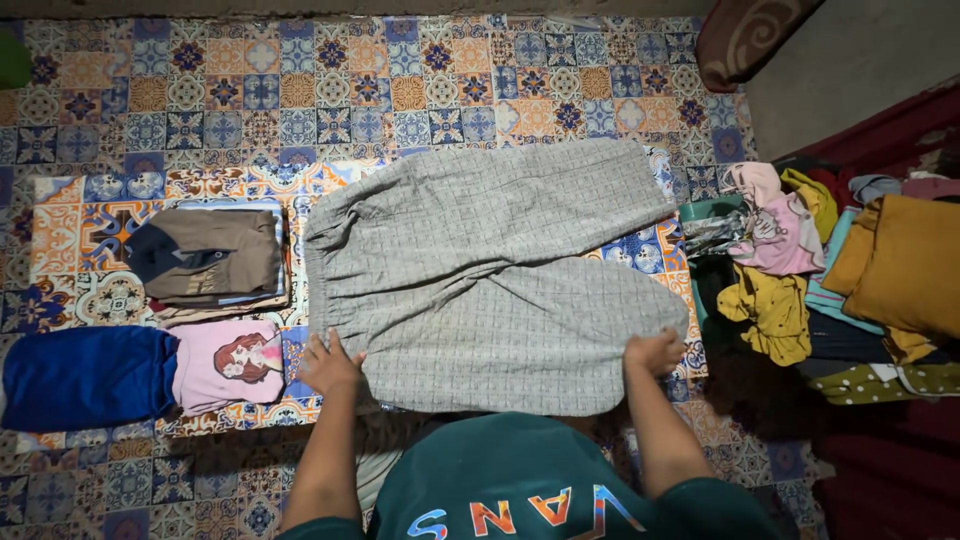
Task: Folding various items of clothing including shirts, shorts, and pants on a low surface.
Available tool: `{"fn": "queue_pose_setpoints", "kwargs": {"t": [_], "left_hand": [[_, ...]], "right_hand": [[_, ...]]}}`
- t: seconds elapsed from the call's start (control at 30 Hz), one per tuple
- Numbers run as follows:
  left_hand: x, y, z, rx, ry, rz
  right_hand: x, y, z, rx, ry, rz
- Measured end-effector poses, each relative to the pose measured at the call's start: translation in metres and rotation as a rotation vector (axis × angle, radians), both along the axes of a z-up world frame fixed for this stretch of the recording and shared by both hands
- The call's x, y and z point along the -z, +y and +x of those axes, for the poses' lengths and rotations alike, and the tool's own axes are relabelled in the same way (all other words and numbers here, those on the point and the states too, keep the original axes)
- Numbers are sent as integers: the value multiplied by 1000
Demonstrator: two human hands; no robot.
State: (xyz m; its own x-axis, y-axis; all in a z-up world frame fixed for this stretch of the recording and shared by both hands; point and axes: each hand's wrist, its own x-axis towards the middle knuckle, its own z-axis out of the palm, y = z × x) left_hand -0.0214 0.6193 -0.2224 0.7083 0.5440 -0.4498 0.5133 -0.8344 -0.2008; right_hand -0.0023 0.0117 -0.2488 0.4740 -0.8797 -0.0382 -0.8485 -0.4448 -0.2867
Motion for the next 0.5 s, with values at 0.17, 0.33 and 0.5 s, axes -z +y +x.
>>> {"fn": "queue_pose_setpoints", "kwargs": {"t": [0.17,0.33,0.5], "left_hand": [[-25,-25,24,119,-76,44],[-42,-93,59,321,-609,-182],[-57,-132,65,584,-135,-338]], "right_hand": [[-52,41,58,-241,41,-170],[-2,41,127,-586,124,-47],[-33,49,141,-801,357,168]]}}
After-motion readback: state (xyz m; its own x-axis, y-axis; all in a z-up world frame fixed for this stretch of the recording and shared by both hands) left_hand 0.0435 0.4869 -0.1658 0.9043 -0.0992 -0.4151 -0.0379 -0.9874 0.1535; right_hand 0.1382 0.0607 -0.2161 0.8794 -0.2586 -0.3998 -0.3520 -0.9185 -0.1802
